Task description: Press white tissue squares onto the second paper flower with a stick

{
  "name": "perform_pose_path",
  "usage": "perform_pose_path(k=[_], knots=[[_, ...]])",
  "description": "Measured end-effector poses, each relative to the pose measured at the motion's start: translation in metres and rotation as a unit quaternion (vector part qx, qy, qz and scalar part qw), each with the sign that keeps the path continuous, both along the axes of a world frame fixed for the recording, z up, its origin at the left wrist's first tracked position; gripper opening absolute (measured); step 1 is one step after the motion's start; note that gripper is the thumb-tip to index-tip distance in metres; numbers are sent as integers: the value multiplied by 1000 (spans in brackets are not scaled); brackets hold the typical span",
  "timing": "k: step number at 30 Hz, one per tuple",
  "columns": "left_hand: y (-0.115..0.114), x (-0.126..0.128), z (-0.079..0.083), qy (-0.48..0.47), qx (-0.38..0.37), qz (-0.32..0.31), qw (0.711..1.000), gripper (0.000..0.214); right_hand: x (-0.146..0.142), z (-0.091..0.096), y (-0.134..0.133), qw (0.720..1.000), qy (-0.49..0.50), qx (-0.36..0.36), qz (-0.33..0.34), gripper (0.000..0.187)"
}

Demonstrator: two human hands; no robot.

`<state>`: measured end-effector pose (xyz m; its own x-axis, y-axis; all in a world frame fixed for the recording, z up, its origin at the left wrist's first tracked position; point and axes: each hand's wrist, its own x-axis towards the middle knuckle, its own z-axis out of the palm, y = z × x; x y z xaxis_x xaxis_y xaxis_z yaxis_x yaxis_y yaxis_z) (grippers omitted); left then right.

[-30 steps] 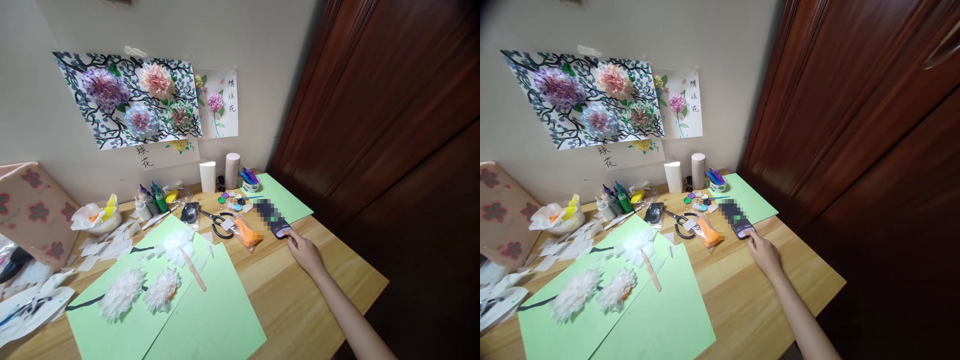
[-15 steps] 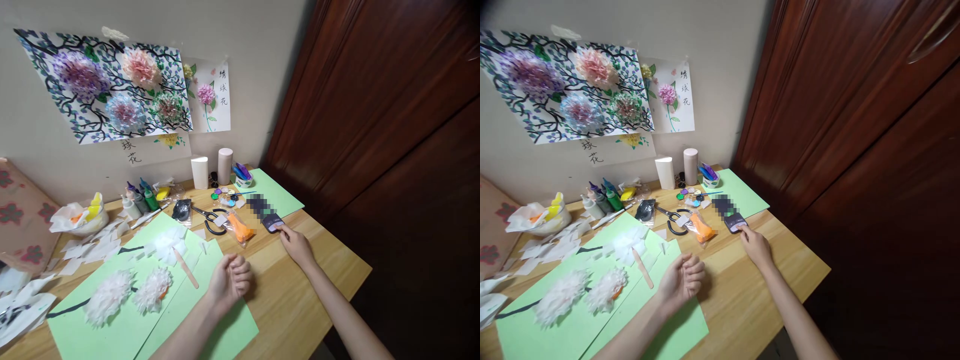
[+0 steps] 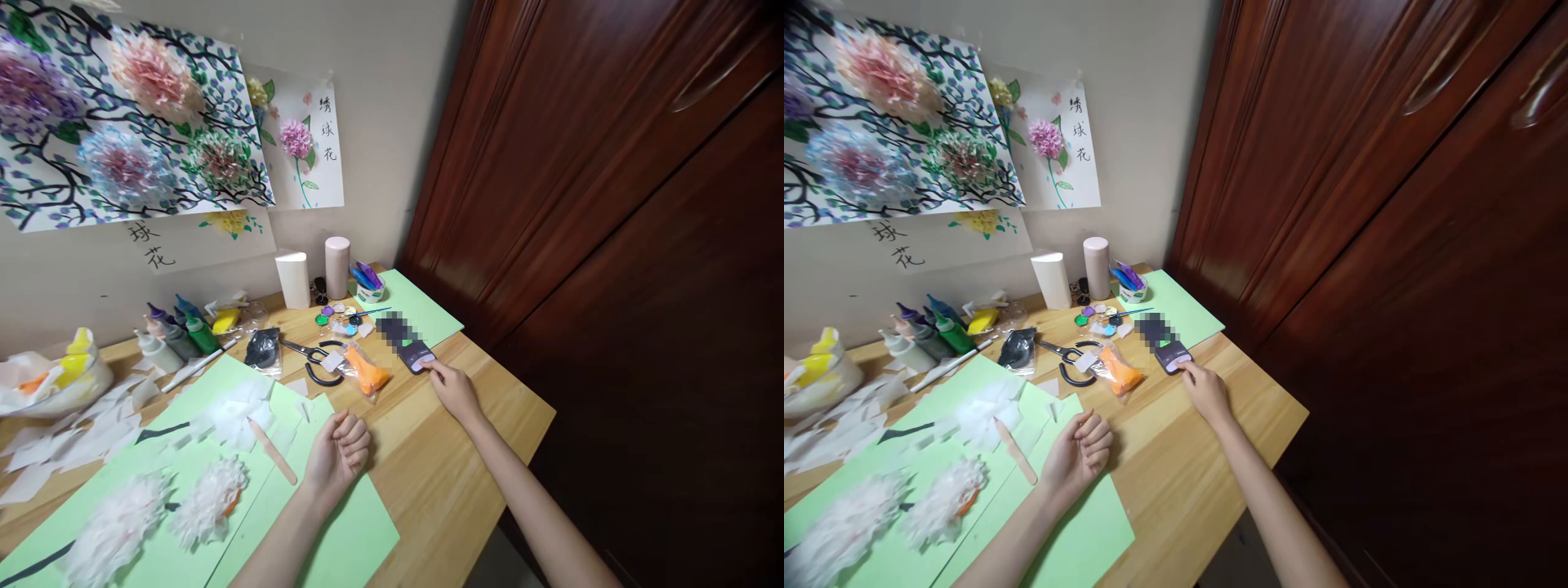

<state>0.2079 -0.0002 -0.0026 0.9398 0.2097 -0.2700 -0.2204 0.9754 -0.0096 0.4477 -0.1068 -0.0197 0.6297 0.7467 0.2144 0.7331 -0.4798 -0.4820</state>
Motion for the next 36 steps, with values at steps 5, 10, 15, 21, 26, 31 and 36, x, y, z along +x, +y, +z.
perform_pose_path(k=[5,10,15,21,26,31,36], knots=[[-1,-1,0,-10,-10,3,1000,42,0,1,0,1000,11,4,-2,34],[-3,0,-2,-21,-2,14,1000,37,0,-1,-1,1000,15,6,-3,33],[-5,1,-4,-26,7,26,999,32,1,-1,-2,1000,9,6,-2,33],[-7,2,-8,-21,17,30,999,33,2,-3,-2,1000,2,19,1,34],[-6,1,-8,-28,-1,36,999,24,2,-5,-2,1000,-1,25,6,34],[-7,0,-6,7,0,46,999,14,4,-7,-2,999,11,45,15,35],[-8,1,-4,27,-10,41,999,13,6,-7,-2,998,37,52,16,35]])
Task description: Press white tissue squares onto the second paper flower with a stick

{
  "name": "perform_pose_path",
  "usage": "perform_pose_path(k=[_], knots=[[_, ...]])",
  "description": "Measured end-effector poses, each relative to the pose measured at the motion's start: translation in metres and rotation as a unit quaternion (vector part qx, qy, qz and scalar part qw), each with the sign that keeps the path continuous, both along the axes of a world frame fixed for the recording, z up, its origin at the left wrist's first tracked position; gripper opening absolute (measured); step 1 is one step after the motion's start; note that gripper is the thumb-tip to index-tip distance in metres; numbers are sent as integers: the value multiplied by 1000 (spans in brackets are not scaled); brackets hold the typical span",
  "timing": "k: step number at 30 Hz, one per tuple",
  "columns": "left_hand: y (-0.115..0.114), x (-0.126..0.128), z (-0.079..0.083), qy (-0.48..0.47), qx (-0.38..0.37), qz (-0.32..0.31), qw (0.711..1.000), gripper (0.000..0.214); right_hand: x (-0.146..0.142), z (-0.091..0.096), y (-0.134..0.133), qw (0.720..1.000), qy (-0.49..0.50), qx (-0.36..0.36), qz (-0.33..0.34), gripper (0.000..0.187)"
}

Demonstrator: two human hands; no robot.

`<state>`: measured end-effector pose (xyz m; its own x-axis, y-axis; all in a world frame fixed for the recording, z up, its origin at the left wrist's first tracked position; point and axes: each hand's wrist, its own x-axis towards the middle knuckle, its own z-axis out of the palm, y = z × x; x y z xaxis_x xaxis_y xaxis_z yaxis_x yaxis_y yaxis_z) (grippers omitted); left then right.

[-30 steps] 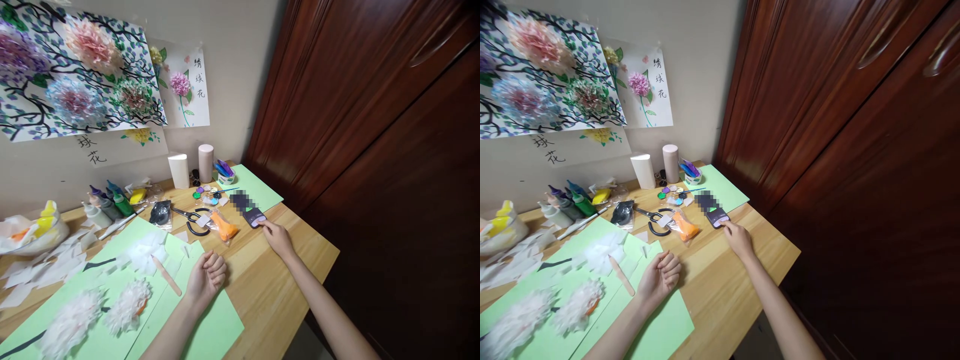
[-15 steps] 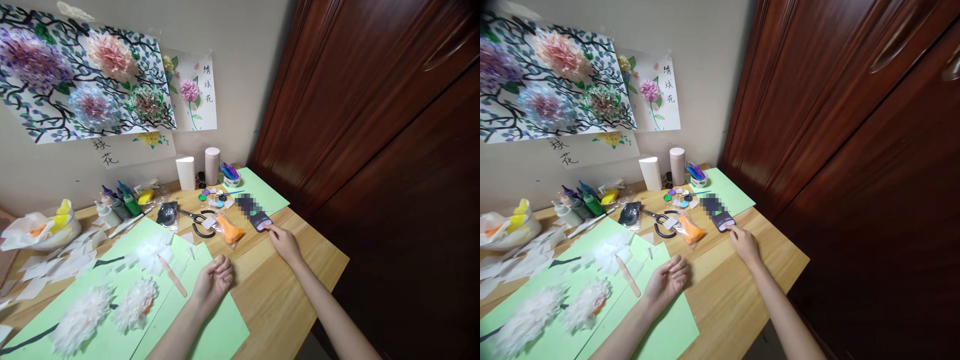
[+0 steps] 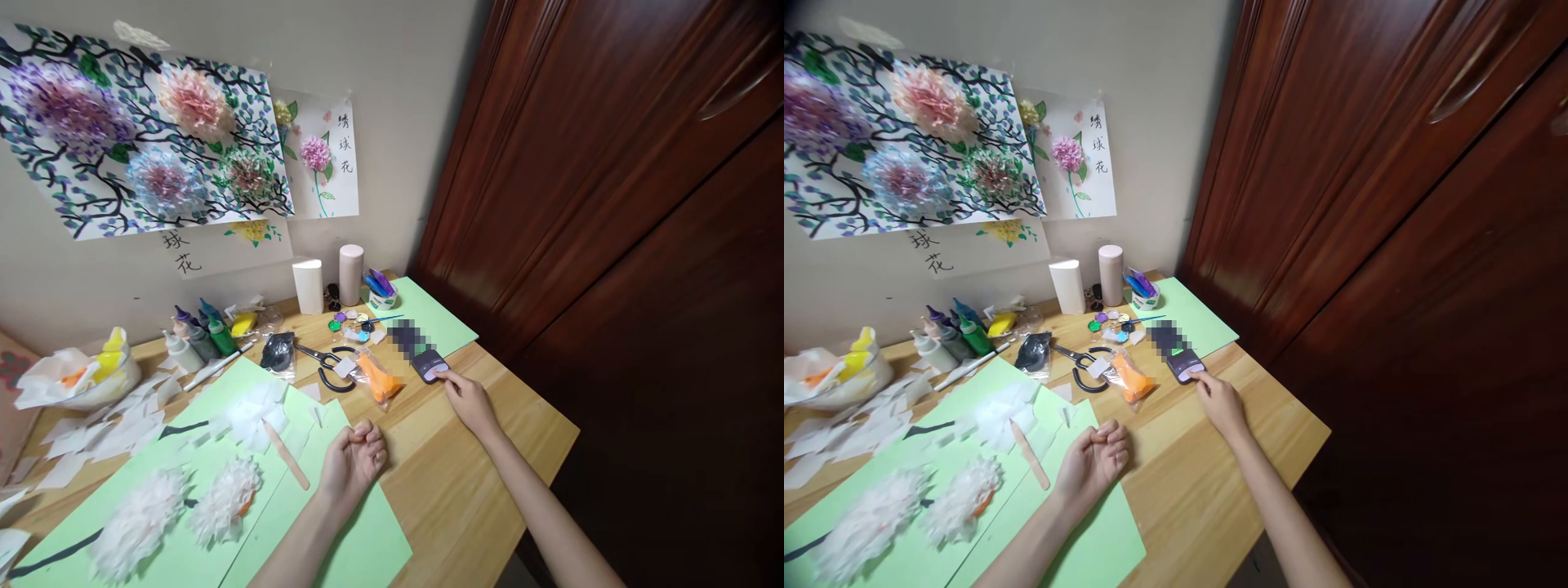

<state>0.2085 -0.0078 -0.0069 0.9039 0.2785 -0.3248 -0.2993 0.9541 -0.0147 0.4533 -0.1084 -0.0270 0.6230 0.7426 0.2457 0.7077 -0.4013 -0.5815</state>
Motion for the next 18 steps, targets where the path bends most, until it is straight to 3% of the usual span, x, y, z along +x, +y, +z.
perform_pose_path(k=[13,18], knots=[[0,9,-1,-24,-13,-45,999,14,-2,2,-3,999,8,-35,-3,34],[3,8,-3,-41,-54,-51,996,15,0,3,-1,994,-71,78,-30,44]])
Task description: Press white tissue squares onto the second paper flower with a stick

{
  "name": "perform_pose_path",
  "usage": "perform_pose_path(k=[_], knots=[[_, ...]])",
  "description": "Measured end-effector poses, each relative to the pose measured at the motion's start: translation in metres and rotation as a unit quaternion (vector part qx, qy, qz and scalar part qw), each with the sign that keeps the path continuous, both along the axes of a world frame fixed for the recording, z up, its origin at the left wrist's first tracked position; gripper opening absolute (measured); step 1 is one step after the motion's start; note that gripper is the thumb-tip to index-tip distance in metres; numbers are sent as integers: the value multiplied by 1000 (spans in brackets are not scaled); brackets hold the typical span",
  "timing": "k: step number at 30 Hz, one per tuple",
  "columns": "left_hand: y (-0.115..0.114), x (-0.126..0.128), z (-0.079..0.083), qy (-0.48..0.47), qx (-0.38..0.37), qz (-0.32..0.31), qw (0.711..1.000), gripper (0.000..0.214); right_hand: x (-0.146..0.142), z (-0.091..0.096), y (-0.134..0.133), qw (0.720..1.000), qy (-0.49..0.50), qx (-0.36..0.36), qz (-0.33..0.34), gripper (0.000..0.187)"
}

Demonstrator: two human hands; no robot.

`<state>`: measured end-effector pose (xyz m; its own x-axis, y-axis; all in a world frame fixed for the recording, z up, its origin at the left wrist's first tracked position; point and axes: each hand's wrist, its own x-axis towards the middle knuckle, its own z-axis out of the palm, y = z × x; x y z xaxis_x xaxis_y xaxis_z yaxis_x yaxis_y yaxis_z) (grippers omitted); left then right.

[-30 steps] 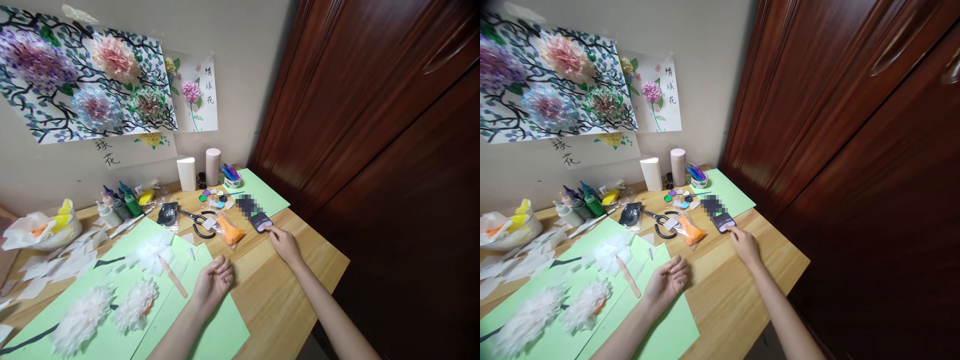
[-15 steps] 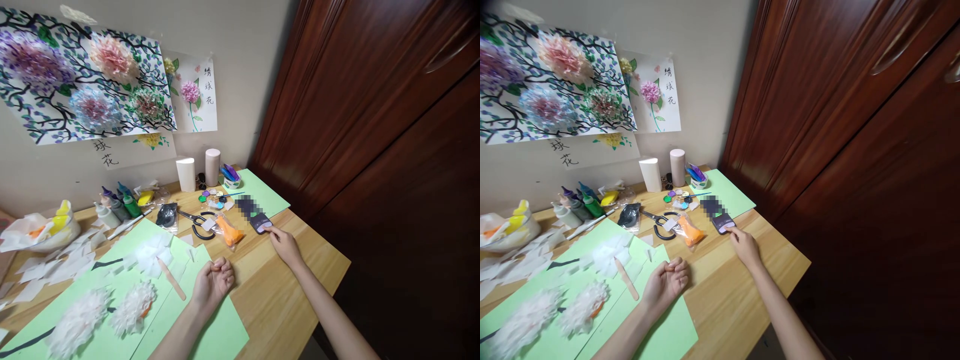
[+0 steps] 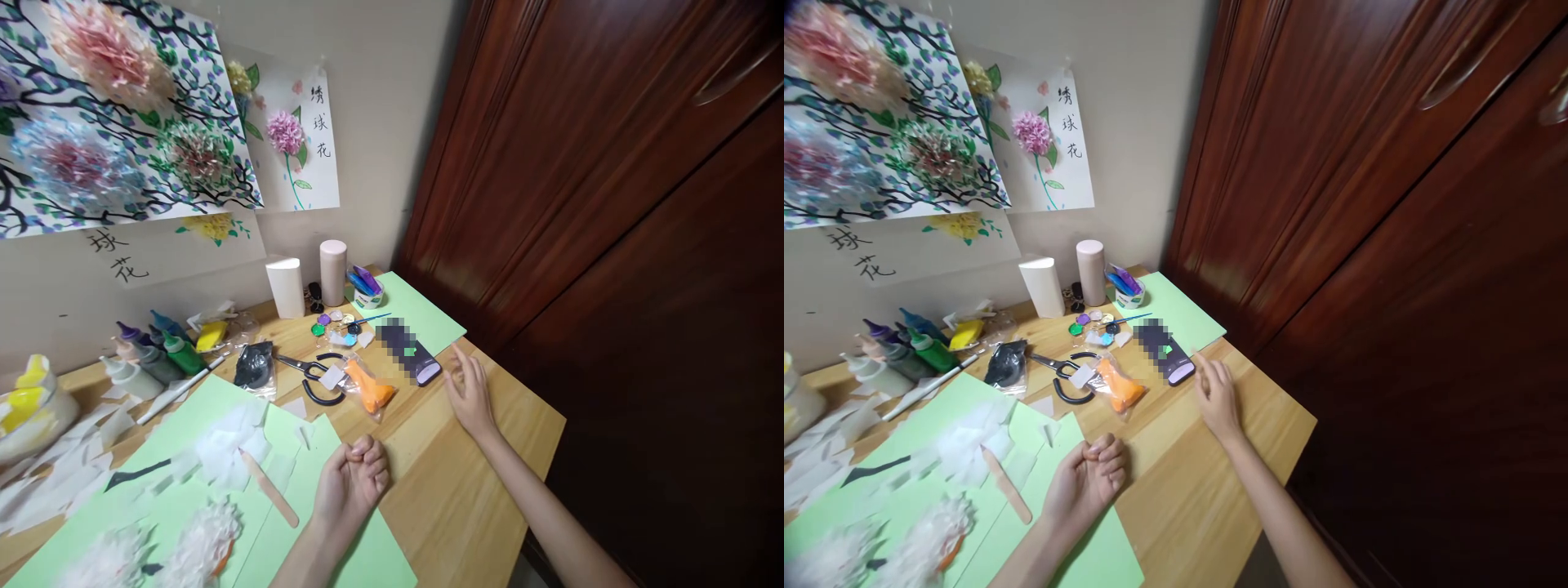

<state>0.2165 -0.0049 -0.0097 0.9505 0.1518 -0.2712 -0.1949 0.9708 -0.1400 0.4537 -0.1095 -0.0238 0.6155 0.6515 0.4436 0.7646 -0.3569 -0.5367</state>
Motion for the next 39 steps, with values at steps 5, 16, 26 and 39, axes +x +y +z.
perform_pose_path(k=[5,16,26,39], knots=[[3,2,0,0,-20,-3,1000,17,16,-1,26,983,135,122,2,52],[4,1,4,10,-9,-8,1000,18,28,6,62,978,168,122,-17,41],[1,1,5,14,14,-3,1000,20,37,-7,64,950,260,174,14,32],[-2,1,5,28,64,-2,998,20,38,-1,62,942,293,160,36,36]])
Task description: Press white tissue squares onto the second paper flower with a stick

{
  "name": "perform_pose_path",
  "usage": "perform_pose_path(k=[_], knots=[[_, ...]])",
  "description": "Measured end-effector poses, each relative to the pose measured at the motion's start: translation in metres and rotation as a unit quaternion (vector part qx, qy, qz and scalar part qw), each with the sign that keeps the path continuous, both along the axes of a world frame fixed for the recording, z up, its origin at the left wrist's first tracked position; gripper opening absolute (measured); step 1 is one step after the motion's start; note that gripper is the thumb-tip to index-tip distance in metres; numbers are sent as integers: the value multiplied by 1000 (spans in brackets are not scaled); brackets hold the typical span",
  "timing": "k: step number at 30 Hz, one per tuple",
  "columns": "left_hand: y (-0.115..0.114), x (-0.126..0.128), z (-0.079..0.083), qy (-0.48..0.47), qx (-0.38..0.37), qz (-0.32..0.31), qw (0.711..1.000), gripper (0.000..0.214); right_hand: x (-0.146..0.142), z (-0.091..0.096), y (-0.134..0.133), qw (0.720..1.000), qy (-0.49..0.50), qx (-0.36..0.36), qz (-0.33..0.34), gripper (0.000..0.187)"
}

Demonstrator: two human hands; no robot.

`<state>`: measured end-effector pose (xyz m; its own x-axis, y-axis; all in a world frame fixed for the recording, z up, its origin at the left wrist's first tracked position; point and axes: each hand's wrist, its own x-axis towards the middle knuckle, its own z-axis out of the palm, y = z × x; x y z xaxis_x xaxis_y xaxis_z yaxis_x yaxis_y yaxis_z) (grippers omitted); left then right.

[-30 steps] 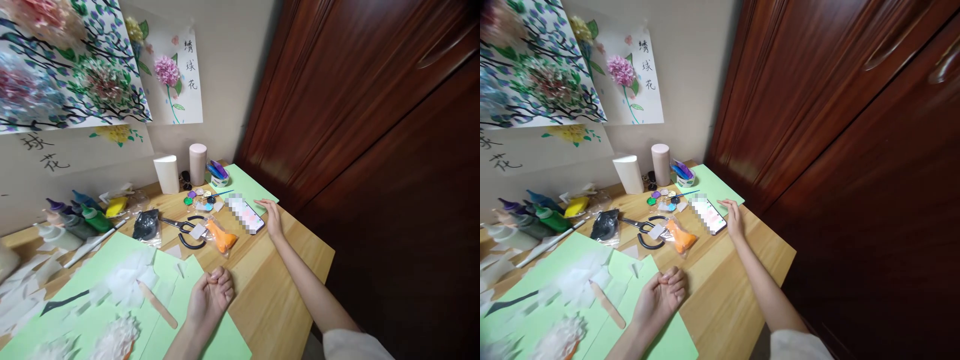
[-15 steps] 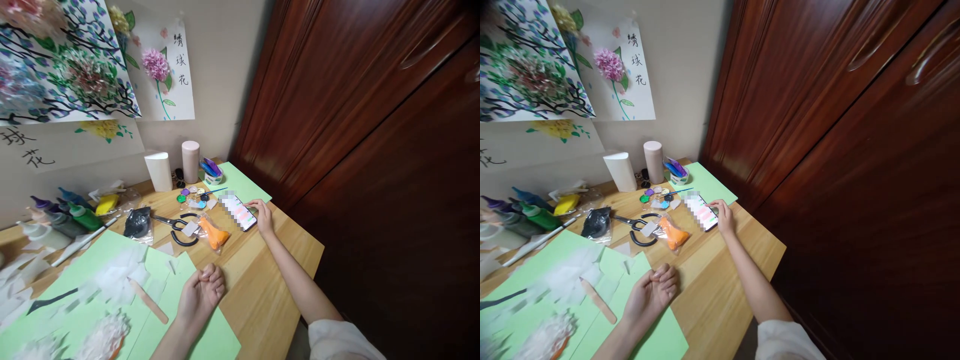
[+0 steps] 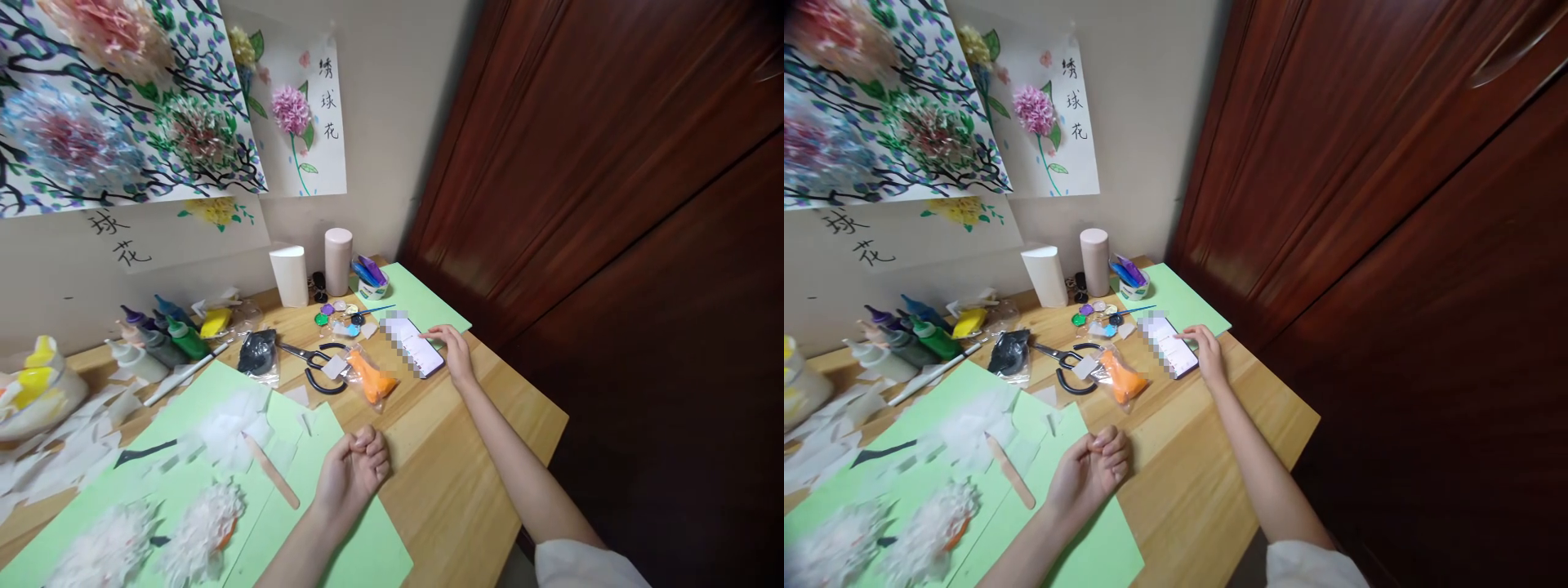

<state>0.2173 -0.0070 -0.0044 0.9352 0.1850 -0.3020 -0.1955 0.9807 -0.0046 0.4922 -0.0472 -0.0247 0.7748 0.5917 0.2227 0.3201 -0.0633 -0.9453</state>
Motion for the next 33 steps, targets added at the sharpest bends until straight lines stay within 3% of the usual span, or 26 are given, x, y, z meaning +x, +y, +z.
perform_pose_path(k=[4,12,17,22,33], knots=[[1,0,-1,-2,5,0,1000,19,0,1,-1,1000,1,-19,7,52],[0,1,1,7,-3,-4,1000,20,0,1,2,997,-36,-43,47,48],[1,1,1,12,5,-4,1000,20,-2,2,-1,999,-24,6,22,45],[1,0,1,-1,-2,-4,1000,18,0,-2,-2,1000,-8,-6,17,54],[1,1,-3,-21,-19,-1,1000,18,-1,-4,-1,999,20,23,24,50]])
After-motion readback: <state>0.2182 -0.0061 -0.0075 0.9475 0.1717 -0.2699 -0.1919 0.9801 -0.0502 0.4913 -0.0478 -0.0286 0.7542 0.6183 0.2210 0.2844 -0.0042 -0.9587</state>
